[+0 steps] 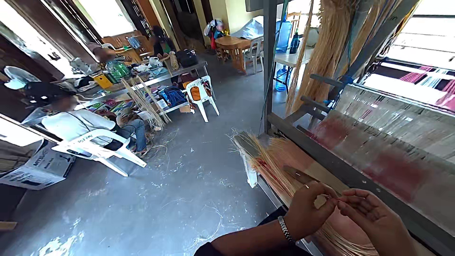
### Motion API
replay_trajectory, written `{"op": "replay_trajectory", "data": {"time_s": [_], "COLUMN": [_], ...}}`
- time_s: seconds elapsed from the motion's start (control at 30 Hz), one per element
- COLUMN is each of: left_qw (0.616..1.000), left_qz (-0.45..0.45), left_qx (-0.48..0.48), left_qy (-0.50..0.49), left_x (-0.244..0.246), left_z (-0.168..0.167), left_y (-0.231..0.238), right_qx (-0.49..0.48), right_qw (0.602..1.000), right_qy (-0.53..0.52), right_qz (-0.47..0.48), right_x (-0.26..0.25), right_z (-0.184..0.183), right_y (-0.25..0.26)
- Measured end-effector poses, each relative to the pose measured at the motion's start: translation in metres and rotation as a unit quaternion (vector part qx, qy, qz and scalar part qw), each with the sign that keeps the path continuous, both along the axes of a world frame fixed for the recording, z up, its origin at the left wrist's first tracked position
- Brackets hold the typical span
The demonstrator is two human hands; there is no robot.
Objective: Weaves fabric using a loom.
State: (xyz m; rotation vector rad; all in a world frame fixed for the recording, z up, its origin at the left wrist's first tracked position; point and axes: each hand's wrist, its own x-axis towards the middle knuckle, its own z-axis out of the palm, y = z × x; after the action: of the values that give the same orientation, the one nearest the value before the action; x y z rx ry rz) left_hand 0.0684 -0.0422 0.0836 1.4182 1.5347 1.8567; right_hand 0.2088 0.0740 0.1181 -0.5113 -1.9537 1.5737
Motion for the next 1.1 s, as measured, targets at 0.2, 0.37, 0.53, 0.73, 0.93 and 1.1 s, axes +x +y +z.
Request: {"op": "replay_trajectory", "data": {"time_s": [0.2, 0.37, 0.53, 0.73, 0.93, 1.1], "left_qw": [1.000, 0.998, 0.995, 0.982, 0.977, 0.974], "left_qz": [0.013, -0.016, -0.036, -0.069, -0.046, -0.009], "left_qx": [-0.008, -0.028, -0.060, -0.162, -0.183, -0.207], "left_qy": [0.001, -0.058, -0.071, -0.069, -0.099, -0.091], "left_x": [0.001, 0.001, 0.004, -0.013, -0.033, -0.042], "left_z": [-0.001, -0.001, -0.002, -0.004, -0.022, -0.028], "left_y": [0.005, 0.005, 0.001, -0.014, -0.028, -0.034], "right_qx": [-0.028, -0.078, -0.067, -0.044, -0.105, -0.128], "right_qw": [0.999, 0.995, 0.997, 0.999, 0.992, 0.982], "right_qy": [0.031, 0.061, 0.033, -0.017, -0.032, -0.037], "right_qz": [0.007, 0.024, 0.018, 0.017, 0.068, 0.133], "right_x": [-0.001, 0.000, -0.001, -0.016, -0.031, -0.049], "right_z": [-0.009, -0.011, -0.011, -0.026, -0.037, -0.056], "right_y": [0.001, 0.000, -0.003, -0.003, -0.001, 0.015]}}
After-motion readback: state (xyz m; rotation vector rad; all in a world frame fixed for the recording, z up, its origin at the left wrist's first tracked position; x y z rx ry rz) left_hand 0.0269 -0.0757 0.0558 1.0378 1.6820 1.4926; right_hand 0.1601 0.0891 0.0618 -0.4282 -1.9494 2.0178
